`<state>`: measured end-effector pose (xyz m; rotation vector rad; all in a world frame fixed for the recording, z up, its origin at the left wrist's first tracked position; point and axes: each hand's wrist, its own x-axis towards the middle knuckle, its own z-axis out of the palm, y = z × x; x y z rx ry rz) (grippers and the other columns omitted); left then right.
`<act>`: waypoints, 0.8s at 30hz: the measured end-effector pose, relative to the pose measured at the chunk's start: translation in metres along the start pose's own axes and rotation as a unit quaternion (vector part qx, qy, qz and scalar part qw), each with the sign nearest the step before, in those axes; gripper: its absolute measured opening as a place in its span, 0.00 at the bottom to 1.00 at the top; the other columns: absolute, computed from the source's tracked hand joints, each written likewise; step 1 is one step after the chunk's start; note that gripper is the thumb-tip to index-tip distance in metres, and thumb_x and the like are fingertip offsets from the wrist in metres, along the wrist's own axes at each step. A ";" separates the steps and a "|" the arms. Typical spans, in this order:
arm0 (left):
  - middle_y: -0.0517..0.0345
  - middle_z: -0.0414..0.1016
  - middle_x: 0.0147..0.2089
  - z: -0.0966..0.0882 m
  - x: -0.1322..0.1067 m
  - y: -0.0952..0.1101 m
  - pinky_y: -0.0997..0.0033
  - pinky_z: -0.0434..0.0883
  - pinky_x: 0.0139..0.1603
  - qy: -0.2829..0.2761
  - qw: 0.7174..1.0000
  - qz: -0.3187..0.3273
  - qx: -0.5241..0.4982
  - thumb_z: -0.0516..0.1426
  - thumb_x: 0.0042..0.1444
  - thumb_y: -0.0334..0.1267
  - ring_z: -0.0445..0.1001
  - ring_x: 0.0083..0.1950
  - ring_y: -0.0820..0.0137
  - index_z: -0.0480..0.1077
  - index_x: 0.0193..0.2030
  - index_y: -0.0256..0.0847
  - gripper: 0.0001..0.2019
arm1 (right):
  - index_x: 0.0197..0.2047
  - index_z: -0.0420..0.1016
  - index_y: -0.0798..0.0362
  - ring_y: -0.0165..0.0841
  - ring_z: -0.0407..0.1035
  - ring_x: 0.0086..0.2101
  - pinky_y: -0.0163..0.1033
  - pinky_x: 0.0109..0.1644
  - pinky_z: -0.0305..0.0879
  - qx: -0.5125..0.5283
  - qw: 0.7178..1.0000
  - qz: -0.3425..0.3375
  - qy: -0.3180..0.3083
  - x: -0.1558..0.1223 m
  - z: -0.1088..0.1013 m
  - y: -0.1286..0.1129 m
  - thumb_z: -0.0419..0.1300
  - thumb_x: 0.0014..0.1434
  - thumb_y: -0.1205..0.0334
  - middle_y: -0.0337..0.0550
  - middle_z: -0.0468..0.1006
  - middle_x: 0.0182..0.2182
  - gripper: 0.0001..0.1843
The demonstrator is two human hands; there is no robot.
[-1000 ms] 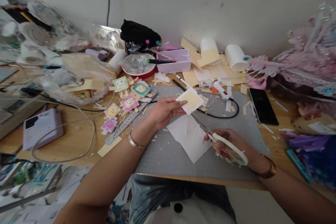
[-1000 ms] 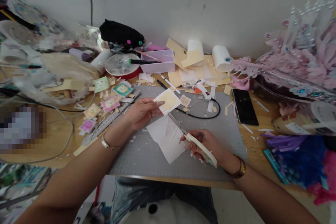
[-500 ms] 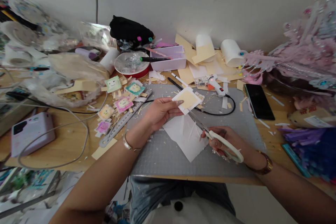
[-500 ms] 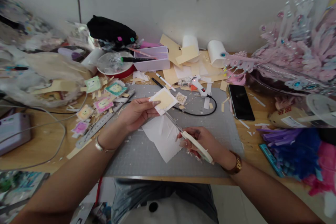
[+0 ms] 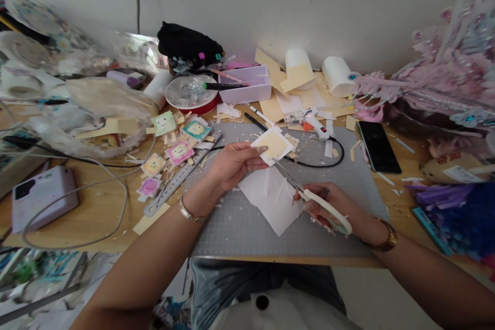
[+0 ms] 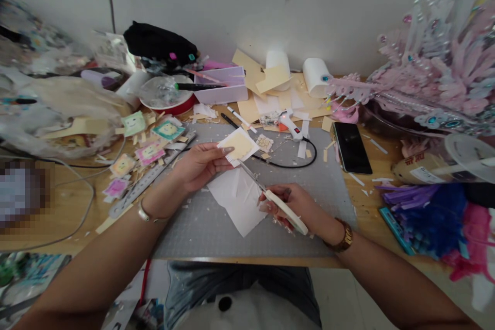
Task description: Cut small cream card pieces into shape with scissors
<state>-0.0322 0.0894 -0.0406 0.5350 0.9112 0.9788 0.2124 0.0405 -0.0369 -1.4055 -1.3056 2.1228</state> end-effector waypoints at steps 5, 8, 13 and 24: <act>0.46 0.82 0.33 0.000 0.000 0.000 0.70 0.79 0.38 0.001 1.000 0.000 0.002 0.64 0.51 0.28 0.80 0.30 0.69 0.77 0.33 0.30 0.02 | 0.37 0.75 0.55 0.21 0.57 0.12 0.26 0.12 0.55 0.023 1.000 0.014 0.004 -0.001 0.002 -0.003 0.66 0.48 0.54 0.31 0.66 0.15 0.16; 0.47 0.82 0.32 0.000 0.000 0.003 0.69 0.79 0.39 0.009 1.000 0.007 0.002 0.63 0.51 0.28 0.80 0.30 0.68 0.77 0.33 0.31 0.02 | 0.38 0.74 0.55 0.22 0.59 0.12 0.26 0.13 0.57 0.015 1.000 0.016 -0.011 -0.001 0.000 -0.003 0.67 0.47 0.53 0.32 0.70 0.17 0.19; 0.46 0.82 0.32 -0.001 -0.001 0.006 0.67 0.78 0.41 0.022 1.000 0.009 0.004 0.62 0.52 0.28 0.80 0.30 0.68 0.77 0.33 0.30 0.03 | 0.41 0.73 0.57 0.23 0.62 0.14 0.27 0.14 0.60 -0.016 0.999 -0.021 -0.038 -0.002 -0.005 -0.001 0.66 0.49 0.44 0.37 0.73 0.19 0.25; 0.48 0.82 0.31 0.000 -0.001 0.003 0.69 0.79 0.39 0.000 1.000 -0.003 -0.004 0.63 0.52 0.27 0.80 0.29 0.69 0.77 0.33 0.30 0.02 | 0.39 0.76 0.55 0.23 0.60 0.14 0.26 0.14 0.57 -0.005 1.000 -0.003 -0.014 -0.001 0.000 -0.001 0.67 0.48 0.50 0.34 0.69 0.16 0.20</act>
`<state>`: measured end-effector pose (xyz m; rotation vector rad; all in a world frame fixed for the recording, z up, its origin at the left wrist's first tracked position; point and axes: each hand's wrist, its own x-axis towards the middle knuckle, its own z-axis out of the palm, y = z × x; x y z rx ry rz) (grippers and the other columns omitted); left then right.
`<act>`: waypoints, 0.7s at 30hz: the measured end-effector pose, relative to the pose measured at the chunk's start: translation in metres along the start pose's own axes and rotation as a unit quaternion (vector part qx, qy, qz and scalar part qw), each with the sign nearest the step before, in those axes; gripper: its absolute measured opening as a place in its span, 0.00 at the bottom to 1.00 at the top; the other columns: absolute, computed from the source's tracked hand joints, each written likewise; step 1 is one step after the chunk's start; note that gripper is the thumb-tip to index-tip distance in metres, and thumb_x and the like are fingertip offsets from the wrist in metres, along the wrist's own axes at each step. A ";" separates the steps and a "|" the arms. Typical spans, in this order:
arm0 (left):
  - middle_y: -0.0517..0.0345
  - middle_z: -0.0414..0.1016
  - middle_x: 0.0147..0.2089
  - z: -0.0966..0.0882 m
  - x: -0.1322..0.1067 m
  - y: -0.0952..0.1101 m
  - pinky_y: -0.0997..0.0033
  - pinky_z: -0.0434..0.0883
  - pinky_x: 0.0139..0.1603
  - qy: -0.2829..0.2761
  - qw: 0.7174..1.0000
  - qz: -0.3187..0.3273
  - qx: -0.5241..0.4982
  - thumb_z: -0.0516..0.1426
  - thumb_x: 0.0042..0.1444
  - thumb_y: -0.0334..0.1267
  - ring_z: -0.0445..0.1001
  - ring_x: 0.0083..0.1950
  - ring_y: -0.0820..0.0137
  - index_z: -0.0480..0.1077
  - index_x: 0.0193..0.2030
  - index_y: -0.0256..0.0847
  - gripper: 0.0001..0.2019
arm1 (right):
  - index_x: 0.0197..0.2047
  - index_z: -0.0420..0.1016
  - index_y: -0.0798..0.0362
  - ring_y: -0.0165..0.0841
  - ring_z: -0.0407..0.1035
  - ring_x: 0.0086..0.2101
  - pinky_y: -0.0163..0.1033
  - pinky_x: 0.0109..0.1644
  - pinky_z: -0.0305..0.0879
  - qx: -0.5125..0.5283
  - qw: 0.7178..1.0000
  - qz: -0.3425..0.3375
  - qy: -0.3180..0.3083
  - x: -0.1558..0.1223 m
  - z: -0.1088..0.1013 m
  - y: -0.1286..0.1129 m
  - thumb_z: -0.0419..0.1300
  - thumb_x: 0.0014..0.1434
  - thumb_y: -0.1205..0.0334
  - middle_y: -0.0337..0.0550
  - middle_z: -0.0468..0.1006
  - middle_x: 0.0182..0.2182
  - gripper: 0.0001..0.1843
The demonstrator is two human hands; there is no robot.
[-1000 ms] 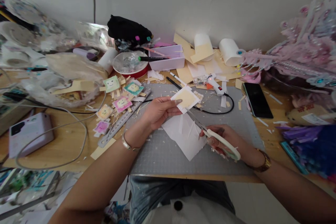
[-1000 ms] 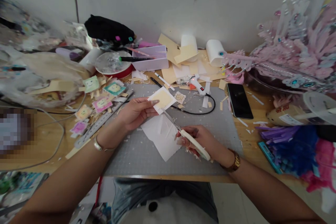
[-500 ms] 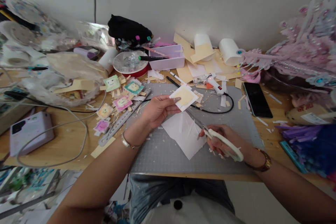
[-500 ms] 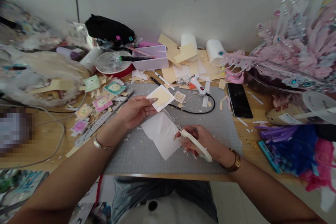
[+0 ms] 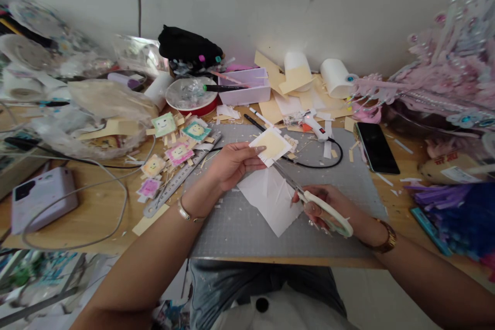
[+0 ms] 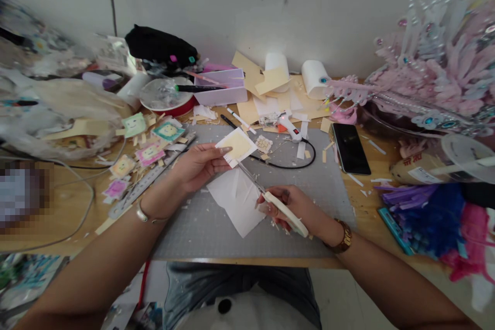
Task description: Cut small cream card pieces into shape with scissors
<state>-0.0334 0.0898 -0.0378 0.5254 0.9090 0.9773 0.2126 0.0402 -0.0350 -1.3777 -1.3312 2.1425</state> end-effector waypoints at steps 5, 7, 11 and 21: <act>0.47 0.82 0.32 0.000 0.000 0.001 0.70 0.78 0.38 -0.002 1.000 -0.008 0.006 0.63 0.51 0.28 0.80 0.29 0.69 0.77 0.32 0.31 0.02 | 0.38 0.75 0.56 0.23 0.60 0.14 0.26 0.13 0.57 0.019 1.000 0.010 -0.002 0.001 0.002 -0.001 0.67 0.47 0.48 0.33 0.69 0.16 0.21; 0.46 0.82 0.33 0.000 0.000 0.001 0.72 0.78 0.36 0.000 1.000 -0.015 0.009 0.63 0.52 0.28 0.80 0.29 0.69 0.77 0.32 0.31 0.02 | 0.38 0.75 0.56 0.23 0.60 0.14 0.26 0.13 0.56 0.010 1.000 0.007 -0.001 0.001 0.001 -0.001 0.67 0.48 0.48 0.33 0.69 0.16 0.21; 0.46 0.82 0.33 0.000 0.000 0.001 0.73 0.78 0.34 0.003 1.000 -0.018 0.009 0.63 0.51 0.28 0.80 0.29 0.69 0.77 0.33 0.30 0.02 | 0.38 0.75 0.55 0.23 0.59 0.13 0.26 0.13 0.56 -0.020 1.000 0.000 0.004 0.001 0.000 0.001 0.66 0.49 0.47 0.33 0.68 0.16 0.20; 0.47 0.82 0.31 -0.002 0.000 0.002 0.72 0.78 0.35 0.001 1.000 -0.015 0.006 0.63 0.51 0.27 0.80 0.29 0.68 0.77 0.32 0.30 0.02 | 0.38 0.75 0.56 0.22 0.60 0.14 0.25 0.13 0.57 0.001 1.000 0.002 0.011 0.001 0.002 -0.001 0.67 0.48 0.53 0.33 0.68 0.17 0.18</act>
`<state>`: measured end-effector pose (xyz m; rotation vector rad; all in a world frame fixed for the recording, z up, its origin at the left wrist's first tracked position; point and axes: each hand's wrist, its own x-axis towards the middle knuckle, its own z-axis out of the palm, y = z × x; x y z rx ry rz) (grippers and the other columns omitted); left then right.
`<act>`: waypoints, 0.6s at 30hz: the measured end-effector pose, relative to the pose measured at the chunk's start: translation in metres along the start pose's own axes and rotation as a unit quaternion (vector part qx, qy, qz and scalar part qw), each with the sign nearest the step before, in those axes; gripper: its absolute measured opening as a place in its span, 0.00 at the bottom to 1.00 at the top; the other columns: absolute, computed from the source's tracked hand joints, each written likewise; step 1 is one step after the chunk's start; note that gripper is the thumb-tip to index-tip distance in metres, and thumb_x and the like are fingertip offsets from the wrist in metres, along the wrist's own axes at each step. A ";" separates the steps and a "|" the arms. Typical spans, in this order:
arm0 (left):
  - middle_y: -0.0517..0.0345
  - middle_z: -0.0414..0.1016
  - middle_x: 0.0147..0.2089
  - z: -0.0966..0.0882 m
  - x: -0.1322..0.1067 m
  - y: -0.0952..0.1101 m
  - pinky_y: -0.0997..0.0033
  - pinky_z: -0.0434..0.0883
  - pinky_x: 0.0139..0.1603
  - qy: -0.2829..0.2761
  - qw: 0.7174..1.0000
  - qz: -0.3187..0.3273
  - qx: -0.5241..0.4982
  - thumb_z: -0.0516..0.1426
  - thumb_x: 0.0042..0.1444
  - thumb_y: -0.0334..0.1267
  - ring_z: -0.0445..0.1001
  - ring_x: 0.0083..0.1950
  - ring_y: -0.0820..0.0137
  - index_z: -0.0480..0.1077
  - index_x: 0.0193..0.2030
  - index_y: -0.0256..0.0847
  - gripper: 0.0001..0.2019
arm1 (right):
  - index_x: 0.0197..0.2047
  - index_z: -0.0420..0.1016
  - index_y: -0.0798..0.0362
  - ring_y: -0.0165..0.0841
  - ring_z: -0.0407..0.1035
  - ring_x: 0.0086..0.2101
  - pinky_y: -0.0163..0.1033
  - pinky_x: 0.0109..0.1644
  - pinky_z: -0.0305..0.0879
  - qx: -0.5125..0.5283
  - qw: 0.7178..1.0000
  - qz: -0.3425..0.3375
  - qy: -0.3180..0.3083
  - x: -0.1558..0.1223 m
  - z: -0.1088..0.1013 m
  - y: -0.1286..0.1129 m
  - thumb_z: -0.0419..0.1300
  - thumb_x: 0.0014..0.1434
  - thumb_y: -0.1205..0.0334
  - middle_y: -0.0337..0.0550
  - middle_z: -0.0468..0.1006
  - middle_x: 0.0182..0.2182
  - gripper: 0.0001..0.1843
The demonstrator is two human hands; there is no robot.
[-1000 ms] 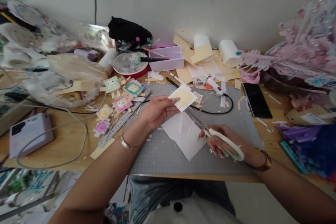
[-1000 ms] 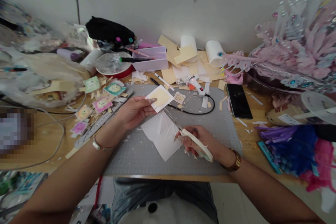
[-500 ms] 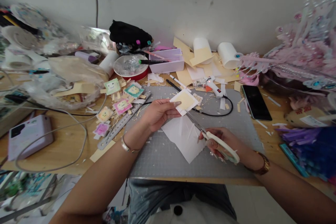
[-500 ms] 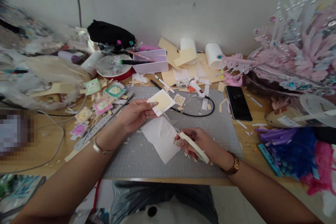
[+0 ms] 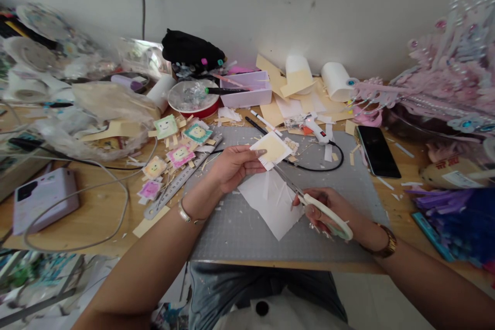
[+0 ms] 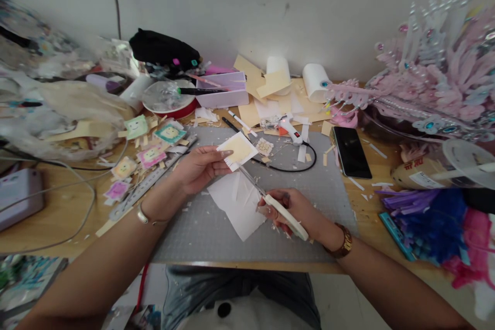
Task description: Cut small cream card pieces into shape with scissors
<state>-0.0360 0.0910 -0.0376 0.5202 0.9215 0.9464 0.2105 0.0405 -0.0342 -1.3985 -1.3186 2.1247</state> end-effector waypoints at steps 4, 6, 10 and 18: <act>0.47 0.82 0.31 -0.002 0.000 -0.001 0.70 0.78 0.36 -0.004 1.000 0.000 0.005 0.64 0.50 0.28 0.80 0.29 0.68 0.76 0.33 0.30 0.03 | 0.38 0.75 0.56 0.22 0.60 0.13 0.25 0.12 0.56 0.008 1.000 0.015 0.009 0.000 0.001 -0.002 0.67 0.46 0.54 0.33 0.68 0.16 0.17; 0.47 0.82 0.32 -0.002 0.001 -0.002 0.70 0.78 0.36 -0.006 1.000 -0.001 0.005 0.64 0.50 0.28 0.80 0.29 0.68 0.76 0.33 0.29 0.03 | 0.37 0.75 0.56 0.23 0.60 0.13 0.26 0.12 0.57 0.011 0.999 0.029 0.009 0.001 0.000 -0.002 0.66 0.46 0.54 0.33 0.68 0.15 0.17; 0.47 0.82 0.31 -0.001 0.001 -0.002 0.73 0.78 0.32 -0.008 1.000 -0.003 -0.004 0.64 0.51 0.27 0.80 0.28 0.68 0.77 0.33 0.29 0.03 | 0.37 0.74 0.55 0.24 0.61 0.13 0.26 0.12 0.57 0.020 0.999 0.033 0.009 0.001 0.000 0.000 0.65 0.47 0.53 0.33 0.69 0.15 0.17; 0.47 0.82 0.31 -0.001 0.001 -0.001 0.72 0.78 0.31 0.002 1.000 -0.007 -0.008 0.63 0.51 0.25 0.80 0.28 0.67 0.76 0.32 0.29 0.01 | 0.35 0.73 0.55 0.22 0.57 0.11 0.27 0.12 0.55 0.004 1.000 0.016 0.007 -0.001 0.001 0.001 0.64 0.49 0.51 0.32 0.67 0.14 0.16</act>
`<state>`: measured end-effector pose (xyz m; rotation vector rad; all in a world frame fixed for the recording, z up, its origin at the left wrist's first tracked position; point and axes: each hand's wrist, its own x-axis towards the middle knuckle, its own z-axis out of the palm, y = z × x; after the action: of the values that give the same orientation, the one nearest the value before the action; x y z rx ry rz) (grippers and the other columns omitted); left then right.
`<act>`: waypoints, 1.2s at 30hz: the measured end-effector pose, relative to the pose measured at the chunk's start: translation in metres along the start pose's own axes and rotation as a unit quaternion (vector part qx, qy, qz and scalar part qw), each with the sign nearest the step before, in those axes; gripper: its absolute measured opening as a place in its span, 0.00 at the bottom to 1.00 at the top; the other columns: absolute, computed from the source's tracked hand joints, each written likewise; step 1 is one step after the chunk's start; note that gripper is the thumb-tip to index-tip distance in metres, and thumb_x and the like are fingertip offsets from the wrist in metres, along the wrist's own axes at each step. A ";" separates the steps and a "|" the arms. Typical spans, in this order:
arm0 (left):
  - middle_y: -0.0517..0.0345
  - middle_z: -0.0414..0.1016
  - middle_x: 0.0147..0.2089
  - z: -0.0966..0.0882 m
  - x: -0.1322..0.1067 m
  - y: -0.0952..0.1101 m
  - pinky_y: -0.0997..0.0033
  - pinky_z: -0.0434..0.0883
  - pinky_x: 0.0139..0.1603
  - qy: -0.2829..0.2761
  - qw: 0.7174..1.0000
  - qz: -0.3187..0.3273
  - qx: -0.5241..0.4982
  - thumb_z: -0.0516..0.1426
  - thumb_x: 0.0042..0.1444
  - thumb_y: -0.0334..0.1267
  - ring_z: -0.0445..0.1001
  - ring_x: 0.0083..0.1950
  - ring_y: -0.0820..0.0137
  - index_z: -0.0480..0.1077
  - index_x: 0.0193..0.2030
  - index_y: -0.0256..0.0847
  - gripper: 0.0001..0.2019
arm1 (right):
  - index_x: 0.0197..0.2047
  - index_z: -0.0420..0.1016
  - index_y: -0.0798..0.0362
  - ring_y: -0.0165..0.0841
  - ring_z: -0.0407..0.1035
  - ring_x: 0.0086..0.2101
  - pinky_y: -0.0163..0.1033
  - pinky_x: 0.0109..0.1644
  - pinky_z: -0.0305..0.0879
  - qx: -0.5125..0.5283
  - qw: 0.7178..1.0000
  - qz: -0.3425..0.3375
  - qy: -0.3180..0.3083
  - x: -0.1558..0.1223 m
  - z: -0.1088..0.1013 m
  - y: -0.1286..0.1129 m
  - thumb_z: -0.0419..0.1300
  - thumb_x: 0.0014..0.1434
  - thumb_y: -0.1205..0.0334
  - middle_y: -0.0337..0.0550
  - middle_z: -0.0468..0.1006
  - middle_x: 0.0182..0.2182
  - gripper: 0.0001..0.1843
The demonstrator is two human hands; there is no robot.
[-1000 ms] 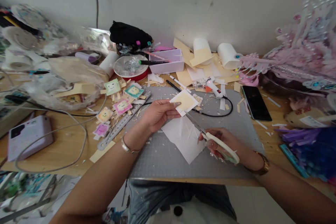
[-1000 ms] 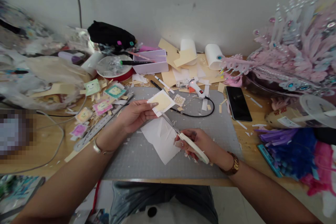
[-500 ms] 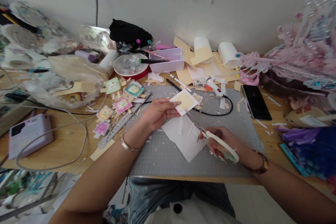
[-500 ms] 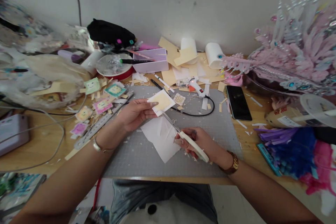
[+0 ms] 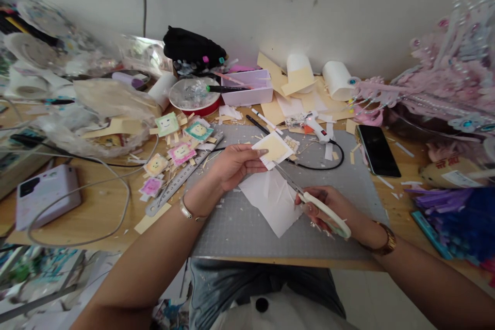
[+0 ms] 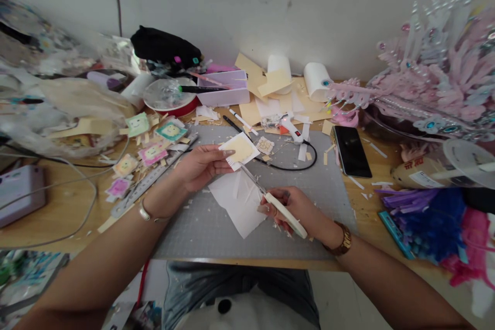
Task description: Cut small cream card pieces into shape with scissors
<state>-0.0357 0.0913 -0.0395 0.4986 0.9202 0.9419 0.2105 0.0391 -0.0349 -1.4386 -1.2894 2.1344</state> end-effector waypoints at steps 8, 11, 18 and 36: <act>0.47 0.81 0.29 -0.002 0.000 0.004 0.73 0.78 0.31 -0.003 1.000 0.008 -0.004 0.61 0.53 0.25 0.80 0.28 0.68 0.77 0.33 0.29 0.03 | 0.38 0.73 0.56 0.23 0.59 0.14 0.27 0.13 0.58 -0.050 0.998 -0.033 -0.030 -0.001 -0.003 -0.001 0.67 0.47 0.50 0.33 0.69 0.17 0.21; 0.46 0.82 0.30 -0.002 -0.001 0.005 0.73 0.78 0.33 0.002 1.000 0.006 0.002 0.61 0.53 0.25 0.80 0.29 0.68 0.77 0.33 0.29 0.03 | 0.37 0.72 0.57 0.23 0.59 0.13 0.28 0.14 0.57 -0.052 0.997 -0.048 -0.039 -0.003 -0.002 -0.005 0.65 0.48 0.44 0.34 0.69 0.17 0.23; 0.46 0.82 0.31 -0.003 0.000 0.006 0.70 0.78 0.36 0.011 1.000 0.004 -0.006 0.60 0.53 0.25 0.80 0.30 0.68 0.77 0.34 0.29 0.03 | 0.36 0.70 0.55 0.23 0.57 0.12 0.26 0.12 0.54 -0.035 0.999 -0.015 -0.024 0.000 -0.001 -0.004 0.66 0.46 0.51 0.32 0.67 0.14 0.19; 0.46 0.82 0.32 -0.002 -0.001 0.002 0.71 0.78 0.35 -0.011 1.000 -0.006 -0.005 0.63 0.50 0.26 0.80 0.31 0.67 0.76 0.31 0.29 0.01 | 0.38 0.73 0.56 0.23 0.58 0.12 0.26 0.13 0.55 -0.034 0.999 -0.013 -0.010 0.001 -0.002 0.001 0.66 0.48 0.49 0.32 0.67 0.15 0.20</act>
<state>-0.0387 0.0912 -0.0383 0.4946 0.8976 0.9285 0.2122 0.0401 -0.0361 -1.4228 -1.3923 2.1121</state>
